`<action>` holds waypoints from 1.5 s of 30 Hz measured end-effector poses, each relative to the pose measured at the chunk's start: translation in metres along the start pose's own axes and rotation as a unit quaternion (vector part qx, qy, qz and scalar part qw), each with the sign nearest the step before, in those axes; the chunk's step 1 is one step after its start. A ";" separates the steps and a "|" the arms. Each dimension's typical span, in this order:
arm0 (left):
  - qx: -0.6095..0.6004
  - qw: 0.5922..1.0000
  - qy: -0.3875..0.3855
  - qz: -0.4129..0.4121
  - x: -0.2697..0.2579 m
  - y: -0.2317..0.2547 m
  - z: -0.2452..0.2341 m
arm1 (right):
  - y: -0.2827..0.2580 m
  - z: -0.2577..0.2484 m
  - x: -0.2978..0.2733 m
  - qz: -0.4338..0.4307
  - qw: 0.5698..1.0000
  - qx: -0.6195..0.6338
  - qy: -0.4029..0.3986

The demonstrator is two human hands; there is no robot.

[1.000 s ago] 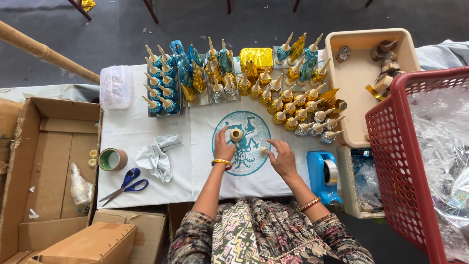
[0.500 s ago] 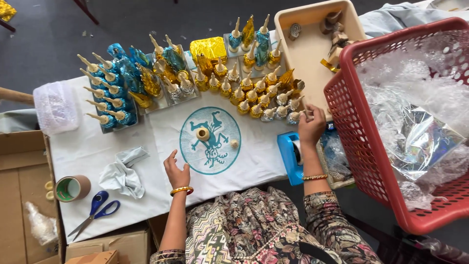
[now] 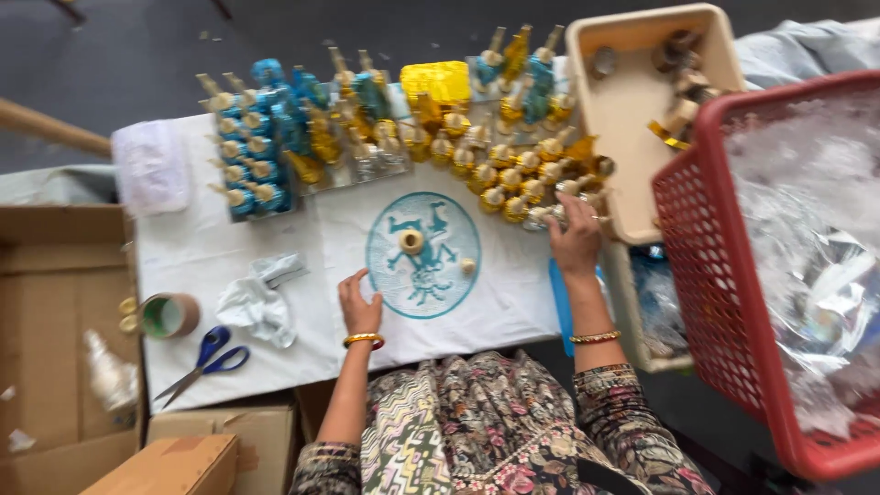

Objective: The person wipes a small wooden figurine with a cloth, then wraps it in gold foil. They place the wrapped item among other finished decorations on the table.

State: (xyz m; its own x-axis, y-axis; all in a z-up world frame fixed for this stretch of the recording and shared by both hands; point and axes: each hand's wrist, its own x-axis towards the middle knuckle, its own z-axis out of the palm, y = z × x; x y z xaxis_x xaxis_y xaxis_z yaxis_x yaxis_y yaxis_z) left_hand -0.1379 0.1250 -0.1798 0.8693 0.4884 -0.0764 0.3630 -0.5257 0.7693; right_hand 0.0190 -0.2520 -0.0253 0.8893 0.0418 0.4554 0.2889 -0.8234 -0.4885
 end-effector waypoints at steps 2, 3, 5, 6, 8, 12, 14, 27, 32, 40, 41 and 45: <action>0.008 1.000 0.007 0.008 0.001 0.003 -0.007 | 0.014 0.017 -0.007 0.028 0.999 -0.006 -0.026; 0.013 1.000 0.002 0.021 0.002 0.006 -0.009 | 0.022 0.027 -0.008 0.062 0.997 -0.024 -0.048; 0.011 1.000 0.012 0.006 0.006 0.008 -0.017 | 0.028 0.033 -0.011 0.055 0.997 -0.012 -0.047; 0.008 1.000 0.007 -0.003 0.007 0.009 -0.019 | 0.033 0.033 -0.014 0.061 0.997 -0.010 -0.041; 0.015 1.000 0.007 -0.021 0.009 0.006 -0.030 | 0.028 0.030 -0.013 0.042 0.998 -0.022 -0.045; 0.076 0.996 0.003 -0.037 0.012 -0.021 -0.043 | -0.011 -0.008 0.000 0.044 0.996 -0.041 -0.063; 0.132 0.991 0.006 -0.019 0.010 -0.033 -0.049 | -0.044 -0.031 0.016 0.045 0.995 -0.027 -0.081; 0.284 0.946 -0.148 -0.037 0.021 -0.033 -0.077 | -0.247 0.113 0.102 -0.098 0.963 0.201 -0.149; 0.279 0.947 -0.160 -0.029 0.021 -0.032 -0.080 | -0.264 0.212 0.111 -0.136 0.966 0.160 -0.149; 0.307 0.929 -0.203 -0.026 0.022 -0.029 -0.081 | -0.265 0.272 0.110 -0.124 0.967 0.115 -0.191; 0.314 0.927 -0.203 -0.020 0.022 -0.031 -0.079 | -0.266 0.273 0.110 -0.115 0.967 0.115 -0.197; 0.318 0.925 -0.208 -0.011 0.021 -0.027 -0.083 | -0.268 0.274 0.112 -0.111 0.967 0.105 -0.202</action>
State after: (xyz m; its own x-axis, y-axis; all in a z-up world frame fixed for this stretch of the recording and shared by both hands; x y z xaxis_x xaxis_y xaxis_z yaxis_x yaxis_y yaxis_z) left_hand -0.1570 0.2073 -0.1499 0.8655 0.2629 -0.4264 0.3906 -0.8872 0.2457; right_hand 0.1383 0.1284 -0.0468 0.8508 0.4571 0.2593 0.5166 -0.6372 -0.5719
